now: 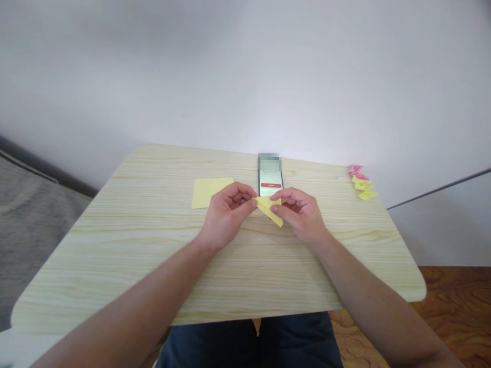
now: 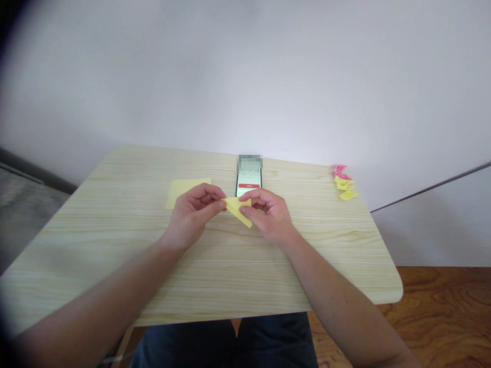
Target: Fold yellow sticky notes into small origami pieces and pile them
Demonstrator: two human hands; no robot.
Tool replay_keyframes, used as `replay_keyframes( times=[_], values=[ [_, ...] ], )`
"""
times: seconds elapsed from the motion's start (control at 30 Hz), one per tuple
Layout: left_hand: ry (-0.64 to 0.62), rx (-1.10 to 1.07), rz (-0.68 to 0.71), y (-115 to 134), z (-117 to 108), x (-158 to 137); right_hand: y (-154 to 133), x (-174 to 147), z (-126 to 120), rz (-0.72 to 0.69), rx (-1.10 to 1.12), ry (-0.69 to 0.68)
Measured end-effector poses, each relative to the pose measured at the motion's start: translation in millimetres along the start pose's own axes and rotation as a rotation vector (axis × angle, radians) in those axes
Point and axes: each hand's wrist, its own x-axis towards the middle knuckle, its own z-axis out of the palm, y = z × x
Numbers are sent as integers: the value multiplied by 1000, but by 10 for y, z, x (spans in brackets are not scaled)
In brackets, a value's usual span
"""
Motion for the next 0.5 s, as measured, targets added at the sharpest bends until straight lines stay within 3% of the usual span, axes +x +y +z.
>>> replay_keyframes(
  times=[0.5],
  values=[
    [-28,65,62,3,5,-13,26,17,-12,60,13,-15]
  ],
)
